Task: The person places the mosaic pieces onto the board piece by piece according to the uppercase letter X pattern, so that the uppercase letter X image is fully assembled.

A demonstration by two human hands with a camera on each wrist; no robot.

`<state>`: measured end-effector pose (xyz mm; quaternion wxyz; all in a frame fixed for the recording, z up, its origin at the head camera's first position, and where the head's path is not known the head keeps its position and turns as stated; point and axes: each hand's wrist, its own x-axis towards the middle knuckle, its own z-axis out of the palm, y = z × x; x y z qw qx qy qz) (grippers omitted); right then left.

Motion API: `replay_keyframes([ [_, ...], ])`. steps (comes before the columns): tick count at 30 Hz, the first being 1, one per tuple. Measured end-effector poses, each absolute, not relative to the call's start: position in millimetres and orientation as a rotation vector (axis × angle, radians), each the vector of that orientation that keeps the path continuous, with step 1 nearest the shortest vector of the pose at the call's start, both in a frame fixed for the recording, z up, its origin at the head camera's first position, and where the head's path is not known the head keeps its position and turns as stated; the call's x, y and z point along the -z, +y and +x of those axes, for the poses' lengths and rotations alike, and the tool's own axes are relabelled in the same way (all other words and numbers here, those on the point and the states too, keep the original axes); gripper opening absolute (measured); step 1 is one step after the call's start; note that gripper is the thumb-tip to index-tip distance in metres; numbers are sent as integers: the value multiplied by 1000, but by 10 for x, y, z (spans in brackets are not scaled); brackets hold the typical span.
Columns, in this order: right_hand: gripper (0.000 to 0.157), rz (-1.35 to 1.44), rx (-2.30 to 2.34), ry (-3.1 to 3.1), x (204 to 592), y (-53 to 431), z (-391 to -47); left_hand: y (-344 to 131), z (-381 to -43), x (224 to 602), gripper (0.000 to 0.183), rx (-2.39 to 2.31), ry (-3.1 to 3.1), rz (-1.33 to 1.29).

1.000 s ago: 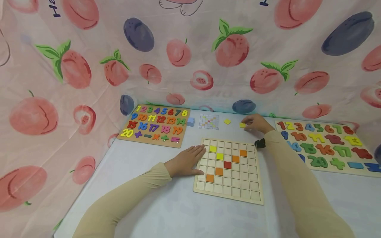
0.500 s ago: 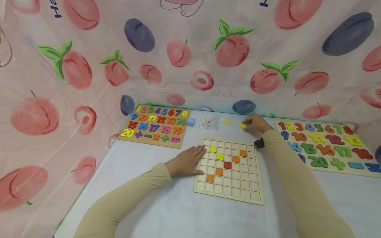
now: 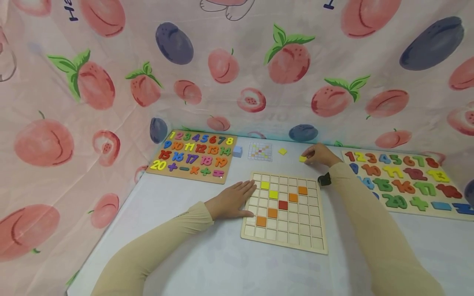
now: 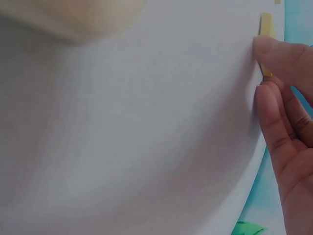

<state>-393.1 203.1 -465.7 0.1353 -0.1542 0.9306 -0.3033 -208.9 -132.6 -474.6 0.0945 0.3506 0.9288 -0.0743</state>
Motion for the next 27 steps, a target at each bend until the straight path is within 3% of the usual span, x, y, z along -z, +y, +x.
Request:
replay_keyframes([
  [16,27,-567,868,2642,4599,2092,-3673,-1328,-2106,4792,92,215,2762,1041],
  [27,22,-810,954,2561,4436,1957,-3139,-1321,-2097,4773,92,215,2753,1049],
])
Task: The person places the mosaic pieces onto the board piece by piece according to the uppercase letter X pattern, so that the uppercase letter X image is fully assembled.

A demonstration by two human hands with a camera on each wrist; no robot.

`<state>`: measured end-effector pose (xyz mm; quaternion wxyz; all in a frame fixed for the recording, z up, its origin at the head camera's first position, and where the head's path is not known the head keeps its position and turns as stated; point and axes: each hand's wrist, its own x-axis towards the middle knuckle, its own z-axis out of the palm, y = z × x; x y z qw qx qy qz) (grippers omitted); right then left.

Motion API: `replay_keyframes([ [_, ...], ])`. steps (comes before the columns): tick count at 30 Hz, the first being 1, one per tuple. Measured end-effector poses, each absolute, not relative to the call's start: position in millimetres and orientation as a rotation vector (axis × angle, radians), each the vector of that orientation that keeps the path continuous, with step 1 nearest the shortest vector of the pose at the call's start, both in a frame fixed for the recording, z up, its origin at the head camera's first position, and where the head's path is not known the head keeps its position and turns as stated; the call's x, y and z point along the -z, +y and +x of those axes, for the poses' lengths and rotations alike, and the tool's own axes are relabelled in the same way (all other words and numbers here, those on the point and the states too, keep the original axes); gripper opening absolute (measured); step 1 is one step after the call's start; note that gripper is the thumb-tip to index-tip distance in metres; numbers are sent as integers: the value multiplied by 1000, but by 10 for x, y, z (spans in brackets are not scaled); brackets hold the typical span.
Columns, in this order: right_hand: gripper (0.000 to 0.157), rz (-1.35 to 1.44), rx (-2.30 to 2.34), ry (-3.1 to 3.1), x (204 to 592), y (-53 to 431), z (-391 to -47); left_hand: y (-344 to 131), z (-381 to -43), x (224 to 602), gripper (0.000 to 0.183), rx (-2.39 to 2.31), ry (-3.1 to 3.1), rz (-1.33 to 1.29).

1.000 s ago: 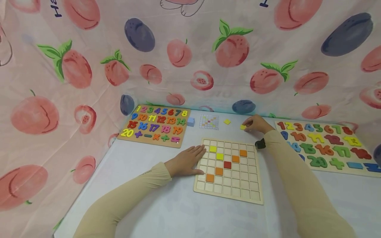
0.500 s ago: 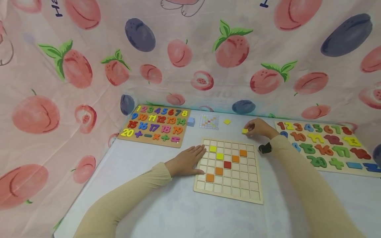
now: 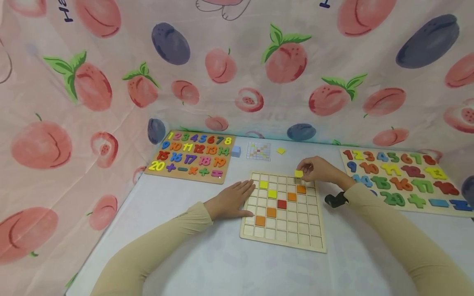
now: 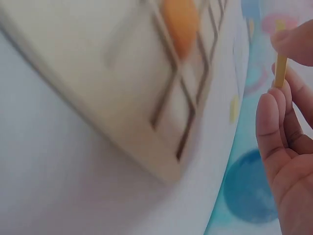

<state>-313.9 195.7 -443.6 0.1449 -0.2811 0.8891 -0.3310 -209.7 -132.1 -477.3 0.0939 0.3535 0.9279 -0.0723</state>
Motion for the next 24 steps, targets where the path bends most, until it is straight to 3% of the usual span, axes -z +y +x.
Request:
replay_keyframes([
  [12,22,-955,914,2435,4434,1775,-2588,-1317,-2094,4729,92,189,2737,1031],
  [24,21,-934,870,2372,4548,1739,-2322,-1318,-2136,4641,94,176,2659,1016],
])
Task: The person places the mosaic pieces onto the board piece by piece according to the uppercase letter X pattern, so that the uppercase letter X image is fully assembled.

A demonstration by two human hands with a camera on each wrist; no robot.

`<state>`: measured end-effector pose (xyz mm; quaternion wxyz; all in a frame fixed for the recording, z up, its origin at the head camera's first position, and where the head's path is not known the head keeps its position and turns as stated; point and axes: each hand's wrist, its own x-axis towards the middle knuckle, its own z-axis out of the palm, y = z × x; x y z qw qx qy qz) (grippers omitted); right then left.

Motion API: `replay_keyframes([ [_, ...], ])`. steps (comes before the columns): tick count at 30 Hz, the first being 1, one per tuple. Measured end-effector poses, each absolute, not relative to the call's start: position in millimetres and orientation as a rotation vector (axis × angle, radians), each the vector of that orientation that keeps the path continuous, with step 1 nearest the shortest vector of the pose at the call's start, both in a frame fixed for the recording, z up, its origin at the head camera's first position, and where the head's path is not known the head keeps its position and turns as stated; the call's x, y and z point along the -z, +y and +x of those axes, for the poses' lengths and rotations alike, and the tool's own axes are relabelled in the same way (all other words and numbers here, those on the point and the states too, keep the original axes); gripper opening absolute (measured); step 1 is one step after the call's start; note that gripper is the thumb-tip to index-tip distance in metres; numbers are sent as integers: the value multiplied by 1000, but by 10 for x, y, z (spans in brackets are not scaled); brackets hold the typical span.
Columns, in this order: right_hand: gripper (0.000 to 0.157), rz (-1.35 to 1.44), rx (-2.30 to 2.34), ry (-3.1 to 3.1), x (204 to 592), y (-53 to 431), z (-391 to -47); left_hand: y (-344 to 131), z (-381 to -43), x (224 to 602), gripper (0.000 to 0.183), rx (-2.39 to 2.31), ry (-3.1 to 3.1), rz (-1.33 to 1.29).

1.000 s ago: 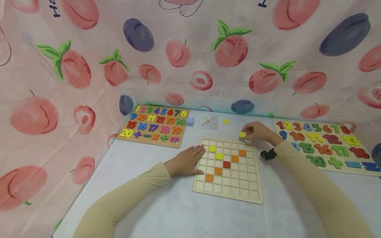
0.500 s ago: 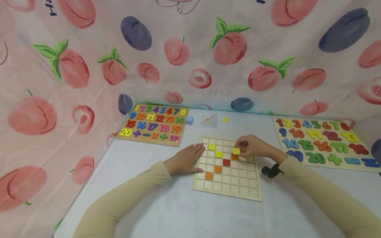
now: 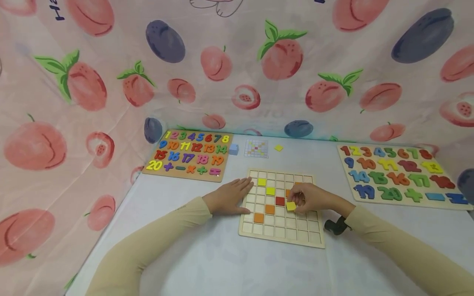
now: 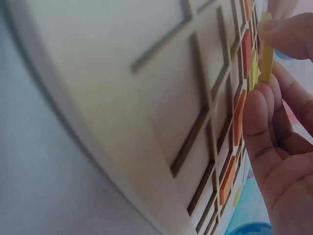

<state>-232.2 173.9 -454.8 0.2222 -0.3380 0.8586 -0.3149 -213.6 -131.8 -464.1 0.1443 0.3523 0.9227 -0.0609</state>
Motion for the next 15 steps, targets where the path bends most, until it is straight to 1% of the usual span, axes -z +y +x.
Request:
replay_keyframes([
  [7,22,-878,821,2388,4594,1722,-2286,-1306,-2188,4565,96,207,2613,1022],
  [15,25,-850,788,2390,4626,1715,-2266,-1315,-2188,4617,96,85,2621,961],
])
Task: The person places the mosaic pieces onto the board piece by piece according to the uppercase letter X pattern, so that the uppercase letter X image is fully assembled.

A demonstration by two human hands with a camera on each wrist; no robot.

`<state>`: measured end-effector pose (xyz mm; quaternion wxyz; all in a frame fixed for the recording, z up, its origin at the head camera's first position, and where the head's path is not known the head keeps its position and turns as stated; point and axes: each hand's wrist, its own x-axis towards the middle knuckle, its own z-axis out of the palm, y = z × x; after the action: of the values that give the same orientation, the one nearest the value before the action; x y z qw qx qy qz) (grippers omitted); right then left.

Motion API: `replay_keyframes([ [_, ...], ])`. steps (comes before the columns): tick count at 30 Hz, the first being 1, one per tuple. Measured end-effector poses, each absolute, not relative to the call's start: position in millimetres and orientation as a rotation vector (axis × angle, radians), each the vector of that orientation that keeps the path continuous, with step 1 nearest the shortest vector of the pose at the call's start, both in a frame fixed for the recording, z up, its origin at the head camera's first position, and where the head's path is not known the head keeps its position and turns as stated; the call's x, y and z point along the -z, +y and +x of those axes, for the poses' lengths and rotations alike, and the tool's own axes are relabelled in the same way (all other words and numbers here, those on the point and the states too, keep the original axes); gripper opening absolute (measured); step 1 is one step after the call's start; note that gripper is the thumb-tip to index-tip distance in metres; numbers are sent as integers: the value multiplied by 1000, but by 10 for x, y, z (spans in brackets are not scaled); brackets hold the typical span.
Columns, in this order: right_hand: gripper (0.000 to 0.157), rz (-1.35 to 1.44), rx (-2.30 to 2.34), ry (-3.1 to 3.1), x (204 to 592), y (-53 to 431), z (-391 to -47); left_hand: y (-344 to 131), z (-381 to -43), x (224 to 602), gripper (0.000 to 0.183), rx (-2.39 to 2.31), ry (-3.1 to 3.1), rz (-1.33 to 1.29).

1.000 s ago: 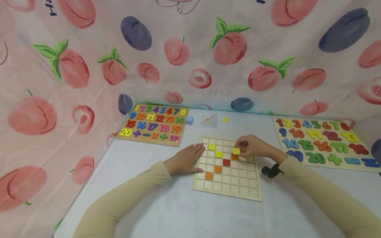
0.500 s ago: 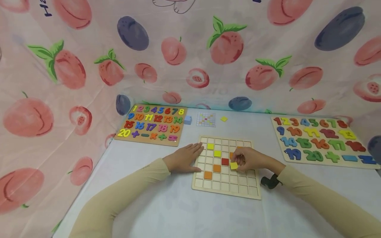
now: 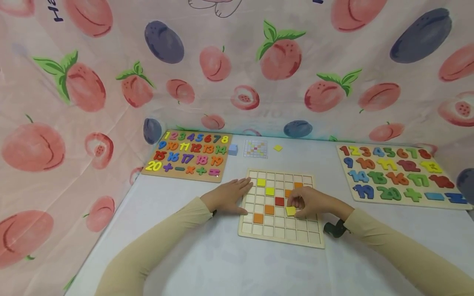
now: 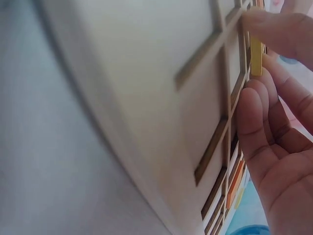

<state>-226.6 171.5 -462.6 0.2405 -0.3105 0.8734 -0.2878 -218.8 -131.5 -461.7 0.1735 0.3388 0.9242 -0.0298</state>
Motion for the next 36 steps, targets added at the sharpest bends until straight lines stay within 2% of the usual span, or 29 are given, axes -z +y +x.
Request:
replay_keyframes([
  [7,29,-844,780,2385,4638,1720,-2282,-1325,-2186,4635,97,75,2628,952],
  [26,26,-882,771,2381,4589,1709,-2312,-1324,-2165,4659,96,39,2643,953],
  [36,25,-1036,888,2282,4345,1749,-2605,-1335,-2147,4648,94,77,2671,997],
])
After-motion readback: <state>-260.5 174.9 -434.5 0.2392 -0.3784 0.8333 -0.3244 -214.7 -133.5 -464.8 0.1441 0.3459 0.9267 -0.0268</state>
